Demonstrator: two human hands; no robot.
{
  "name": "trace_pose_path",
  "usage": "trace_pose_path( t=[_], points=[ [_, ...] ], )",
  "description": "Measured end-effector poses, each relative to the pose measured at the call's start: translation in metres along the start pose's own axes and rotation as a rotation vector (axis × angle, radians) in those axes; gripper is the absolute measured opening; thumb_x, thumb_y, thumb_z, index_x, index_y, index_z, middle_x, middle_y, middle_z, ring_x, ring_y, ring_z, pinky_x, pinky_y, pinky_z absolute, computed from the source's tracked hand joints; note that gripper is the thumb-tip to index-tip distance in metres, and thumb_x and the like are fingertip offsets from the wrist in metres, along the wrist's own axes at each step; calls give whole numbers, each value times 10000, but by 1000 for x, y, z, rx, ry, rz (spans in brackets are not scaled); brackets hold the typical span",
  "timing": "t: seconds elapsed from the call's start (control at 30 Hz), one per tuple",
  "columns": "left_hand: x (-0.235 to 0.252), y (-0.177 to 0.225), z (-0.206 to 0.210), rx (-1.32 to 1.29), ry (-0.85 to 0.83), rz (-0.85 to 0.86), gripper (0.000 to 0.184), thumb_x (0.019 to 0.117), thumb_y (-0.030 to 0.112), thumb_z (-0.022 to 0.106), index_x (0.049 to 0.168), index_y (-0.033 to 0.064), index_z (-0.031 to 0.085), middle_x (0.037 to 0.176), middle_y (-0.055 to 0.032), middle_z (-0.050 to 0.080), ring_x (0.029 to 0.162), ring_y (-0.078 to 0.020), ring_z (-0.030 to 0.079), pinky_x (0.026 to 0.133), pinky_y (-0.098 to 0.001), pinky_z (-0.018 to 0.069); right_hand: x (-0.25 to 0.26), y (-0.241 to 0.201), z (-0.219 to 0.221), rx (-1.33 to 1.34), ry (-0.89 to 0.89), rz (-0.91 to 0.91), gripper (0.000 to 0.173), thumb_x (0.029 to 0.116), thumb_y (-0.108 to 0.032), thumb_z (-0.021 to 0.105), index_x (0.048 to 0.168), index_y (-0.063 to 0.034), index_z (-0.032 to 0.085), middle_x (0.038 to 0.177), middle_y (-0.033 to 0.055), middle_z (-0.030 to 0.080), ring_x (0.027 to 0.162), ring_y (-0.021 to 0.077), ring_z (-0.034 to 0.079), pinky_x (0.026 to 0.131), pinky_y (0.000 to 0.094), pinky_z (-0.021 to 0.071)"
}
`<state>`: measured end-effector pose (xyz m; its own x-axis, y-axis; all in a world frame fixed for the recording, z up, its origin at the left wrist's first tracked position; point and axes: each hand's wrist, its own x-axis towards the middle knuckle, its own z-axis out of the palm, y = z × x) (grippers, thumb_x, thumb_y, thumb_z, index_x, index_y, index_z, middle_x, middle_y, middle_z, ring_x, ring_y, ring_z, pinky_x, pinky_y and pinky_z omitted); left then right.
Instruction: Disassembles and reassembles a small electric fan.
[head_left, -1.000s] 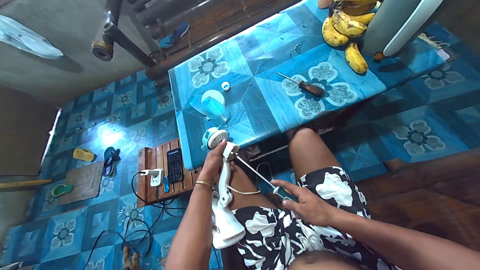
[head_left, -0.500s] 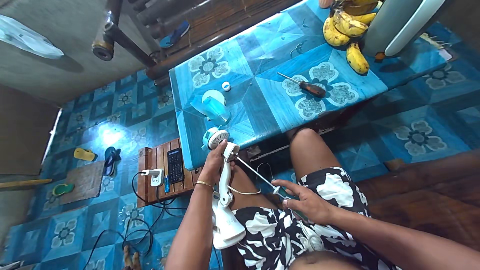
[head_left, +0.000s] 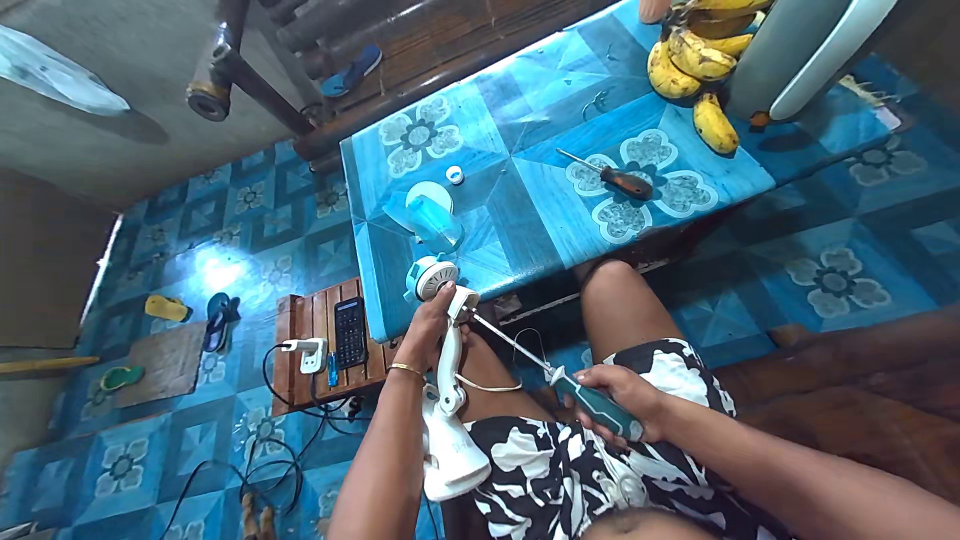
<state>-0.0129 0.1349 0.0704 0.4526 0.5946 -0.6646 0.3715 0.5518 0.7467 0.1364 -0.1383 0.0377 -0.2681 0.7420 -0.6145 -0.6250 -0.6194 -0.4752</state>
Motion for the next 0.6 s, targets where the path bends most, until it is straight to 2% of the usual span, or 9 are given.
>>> trace_pose_path(
  t=[0.07,0.2,0.27,0.33,0.43,0.5,0.57,0.6],
  points=[
    [1,-1,-1,1,-16,10,488,1089,459,387,1018,30,608,681,-96,628,499,-171,609,474,-297,556,2,1,1,-77,71,-47,415,1038,-306,230,1032,-116,598,694,24,664,471,93,587,422,226,489],
    [1,0,-2,13,-35,10,473,1094,435,388,1016,26,611,676,-93,630,500,-165,617,470,-289,559,-4,-2,0,155,-107,61,511,1042,-379,170,1021,-135,618,682,6,654,472,70,589,430,200,497],
    [1,0,-2,10,-50,17,474,1100,427,373,1013,27,610,672,-89,630,500,-159,618,469,-280,558,-6,-5,3,164,-129,55,500,1037,-368,179,1016,-133,620,687,9,659,476,73,600,430,203,506],
    [2,0,-3,7,-55,28,485,1101,428,367,1010,22,614,667,-94,633,493,-162,618,467,-283,559,-7,-7,9,57,-28,-9,377,1043,-299,263,1028,-128,599,731,21,678,502,90,615,443,223,517],
    [1,0,-2,13,-48,29,482,1100,424,370,1010,18,613,670,-92,634,492,-160,619,469,-281,560,-7,-7,19,-50,150,-93,50,998,-157,507,981,-120,536,747,12,642,552,87,608,493,229,517],
    [2,-1,-2,13,-44,29,478,1098,424,381,1020,16,617,684,-99,639,497,-167,619,473,-290,562,-4,-4,21,-52,191,-88,66,958,-93,617,982,-106,556,779,0,627,624,76,608,565,230,525],
    [2,0,-1,22,-40,19,464,1098,425,381,1033,24,605,687,-92,635,498,-160,617,474,-287,563,0,-3,21,-43,172,-39,41,1005,-150,568,996,-116,589,807,-9,642,647,62,614,580,222,527],
    [1,0,-1,26,-39,15,465,1098,429,381,1037,25,605,689,-91,632,501,-159,615,479,-288,564,1,-4,22,-26,158,-2,164,1055,-211,473,1009,-126,605,817,-15,642,629,54,600,549,210,512]
  ],
)
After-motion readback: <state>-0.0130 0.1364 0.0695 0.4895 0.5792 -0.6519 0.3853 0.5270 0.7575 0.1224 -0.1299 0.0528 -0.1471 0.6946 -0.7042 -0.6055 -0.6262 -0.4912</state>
